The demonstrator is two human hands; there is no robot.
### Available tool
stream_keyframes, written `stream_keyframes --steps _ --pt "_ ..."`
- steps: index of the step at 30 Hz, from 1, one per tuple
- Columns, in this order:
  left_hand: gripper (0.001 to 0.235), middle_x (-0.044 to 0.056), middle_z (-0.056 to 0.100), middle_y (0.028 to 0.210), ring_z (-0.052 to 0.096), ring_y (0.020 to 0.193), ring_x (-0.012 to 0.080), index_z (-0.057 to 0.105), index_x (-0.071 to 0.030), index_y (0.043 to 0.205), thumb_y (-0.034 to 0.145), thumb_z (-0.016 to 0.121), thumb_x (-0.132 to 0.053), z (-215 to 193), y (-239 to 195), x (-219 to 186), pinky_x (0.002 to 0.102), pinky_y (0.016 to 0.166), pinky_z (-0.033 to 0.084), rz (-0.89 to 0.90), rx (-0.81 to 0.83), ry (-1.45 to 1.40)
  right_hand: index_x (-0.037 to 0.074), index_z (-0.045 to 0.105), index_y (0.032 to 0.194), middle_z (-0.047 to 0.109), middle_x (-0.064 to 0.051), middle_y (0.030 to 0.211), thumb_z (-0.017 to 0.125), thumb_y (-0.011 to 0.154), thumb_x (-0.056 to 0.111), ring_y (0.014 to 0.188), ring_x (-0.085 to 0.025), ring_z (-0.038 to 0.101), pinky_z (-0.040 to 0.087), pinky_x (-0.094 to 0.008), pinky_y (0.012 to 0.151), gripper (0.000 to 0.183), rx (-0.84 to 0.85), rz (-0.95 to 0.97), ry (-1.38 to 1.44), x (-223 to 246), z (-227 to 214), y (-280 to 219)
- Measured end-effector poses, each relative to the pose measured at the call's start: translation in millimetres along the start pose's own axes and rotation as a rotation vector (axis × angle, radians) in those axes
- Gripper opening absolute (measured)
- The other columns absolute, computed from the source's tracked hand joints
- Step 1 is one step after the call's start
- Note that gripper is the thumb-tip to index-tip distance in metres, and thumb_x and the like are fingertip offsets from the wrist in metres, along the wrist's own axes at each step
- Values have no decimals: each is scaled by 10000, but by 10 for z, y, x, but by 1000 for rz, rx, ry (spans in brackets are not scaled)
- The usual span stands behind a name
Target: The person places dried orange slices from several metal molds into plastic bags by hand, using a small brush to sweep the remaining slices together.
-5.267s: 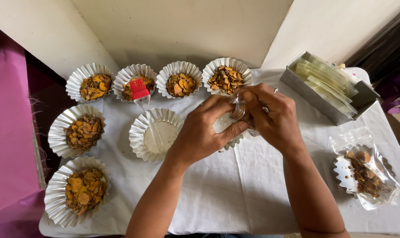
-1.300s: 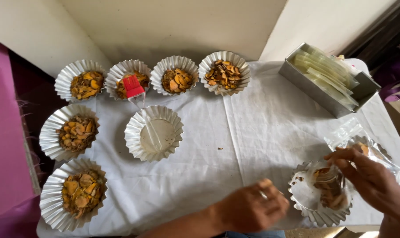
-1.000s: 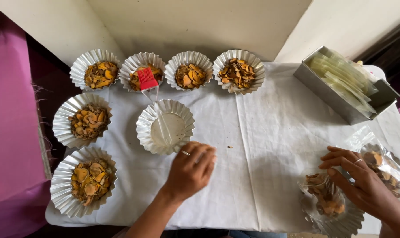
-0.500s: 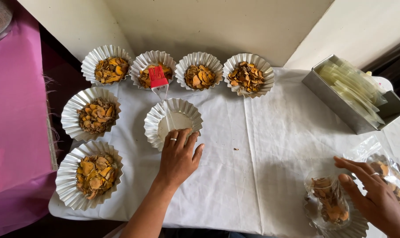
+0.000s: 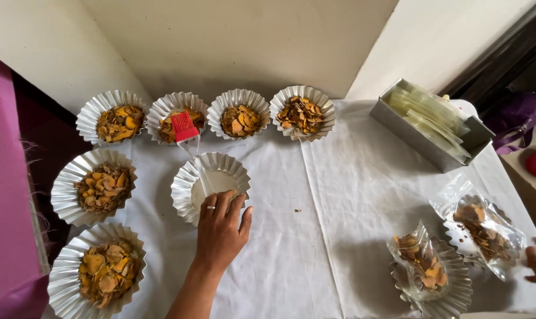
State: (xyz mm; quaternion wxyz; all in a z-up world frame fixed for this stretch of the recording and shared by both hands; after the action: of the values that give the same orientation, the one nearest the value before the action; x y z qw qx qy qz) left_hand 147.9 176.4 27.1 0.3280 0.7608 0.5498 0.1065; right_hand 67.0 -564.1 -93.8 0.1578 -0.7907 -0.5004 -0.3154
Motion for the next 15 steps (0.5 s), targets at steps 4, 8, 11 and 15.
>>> stream_keyframes --steps 4,8,11,15 --pt "201 80 651 1140 589 969 298 666 -90 1112 979 655 -240 -90 24 -44 440 905 485 25 -34 2 -173 418 1584 552 -485 1165 507 1181 99 853 -583 581 490 -612 631 494 41 111 310 185 174 -105" --pt "193 85 655 1130 594 956 301 670 -77 1101 979 659 -227 -101 28 -36 451 920 485 33 -47 -9 -139 394 1545 530 -435 1266 477 1194 87 927 -574 564 478 -611 723 426 36 171 402 360 249 -140" --pt "172 76 653 1125 592 960 299 663 -87 1092 978 648 -214 -93 31 -29 450 915 485 22 -41 -26 -141 381 1489 522 -381 1328 475 1193 122 1048 -556 547 463 -627 799 407 77 320 453 305 360 -148" --pt "164 79 657 1118 609 951 281 668 -70 1083 979 646 -195 -103 40 -50 439 942 474 33 -43 -42 -125 403 1503 538 -343 1344 464 1172 83 1068 -517 554 463 -579 820 396 96 257 495 321 397 -165"
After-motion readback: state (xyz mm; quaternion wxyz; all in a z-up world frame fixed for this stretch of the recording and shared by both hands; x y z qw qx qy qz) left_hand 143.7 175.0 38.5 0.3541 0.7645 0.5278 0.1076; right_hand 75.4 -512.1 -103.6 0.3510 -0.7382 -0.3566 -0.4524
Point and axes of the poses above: each hand's wrist, its own y-axis towards the middle knuckle, its own z-axis out of the palm, x = y × z, the point moved 10 cm from there along y, towards the middle knuckle
